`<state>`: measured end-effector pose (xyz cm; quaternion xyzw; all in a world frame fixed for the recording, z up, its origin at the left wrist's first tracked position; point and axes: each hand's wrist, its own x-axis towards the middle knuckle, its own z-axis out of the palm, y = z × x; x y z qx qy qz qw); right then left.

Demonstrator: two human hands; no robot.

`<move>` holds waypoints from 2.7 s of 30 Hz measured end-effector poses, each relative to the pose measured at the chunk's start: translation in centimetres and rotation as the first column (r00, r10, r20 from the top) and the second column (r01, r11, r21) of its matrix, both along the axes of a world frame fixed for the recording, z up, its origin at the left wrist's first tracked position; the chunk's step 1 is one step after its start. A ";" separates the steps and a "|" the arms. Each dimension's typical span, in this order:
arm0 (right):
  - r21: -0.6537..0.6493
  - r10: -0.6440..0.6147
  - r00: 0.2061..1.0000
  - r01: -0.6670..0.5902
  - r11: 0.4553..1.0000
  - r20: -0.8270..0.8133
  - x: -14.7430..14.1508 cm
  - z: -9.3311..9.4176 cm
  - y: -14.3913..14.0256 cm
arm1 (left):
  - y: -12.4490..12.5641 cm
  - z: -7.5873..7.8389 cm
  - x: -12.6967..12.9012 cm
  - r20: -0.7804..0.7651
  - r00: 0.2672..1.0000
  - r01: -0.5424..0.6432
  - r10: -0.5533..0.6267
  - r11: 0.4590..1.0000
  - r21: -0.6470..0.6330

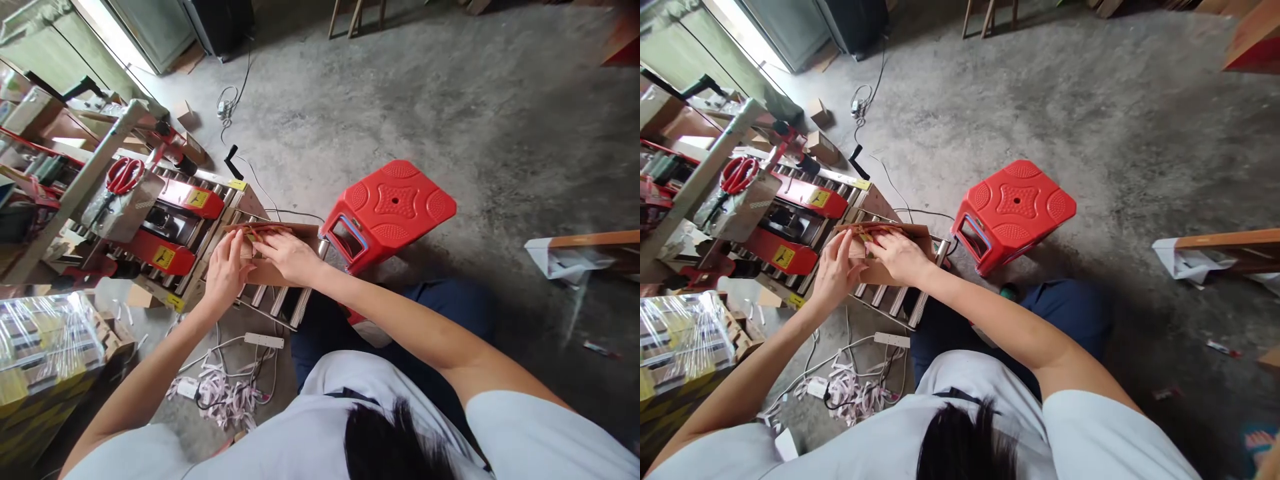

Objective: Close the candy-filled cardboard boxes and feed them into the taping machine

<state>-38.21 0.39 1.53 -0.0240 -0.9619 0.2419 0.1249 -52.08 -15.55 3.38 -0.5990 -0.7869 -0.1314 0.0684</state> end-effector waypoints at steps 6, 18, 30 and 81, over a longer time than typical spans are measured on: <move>-0.094 0.050 0.911 -0.012 0.995 0.410 -1.2 2.6 2.1 | 0.3 0.2 -1.8 0.163 0.976 0.159 -0.144 0.984 -0.083; -0.002 0.010 0.908 -0.010 1.000 0.418 -2.8 -0.6 2.5 | 5.4 -0.4 -5.8 0.339 0.881 0.465 -0.330 0.732 -0.497; 0.037 -0.379 0.914 0.388 0.921 -0.144 1.4 0.7 -0.1 | 3.3 0.2 -4.0 0.237 0.946 0.290 -0.224 0.908 -0.301; 0.007 -0.292 0.954 0.292 0.956 0.066 -4.1 -4.2 -1.6 | -1.9 -9.7 5.2 0.593 0.779 -0.478 0.206 0.806 0.349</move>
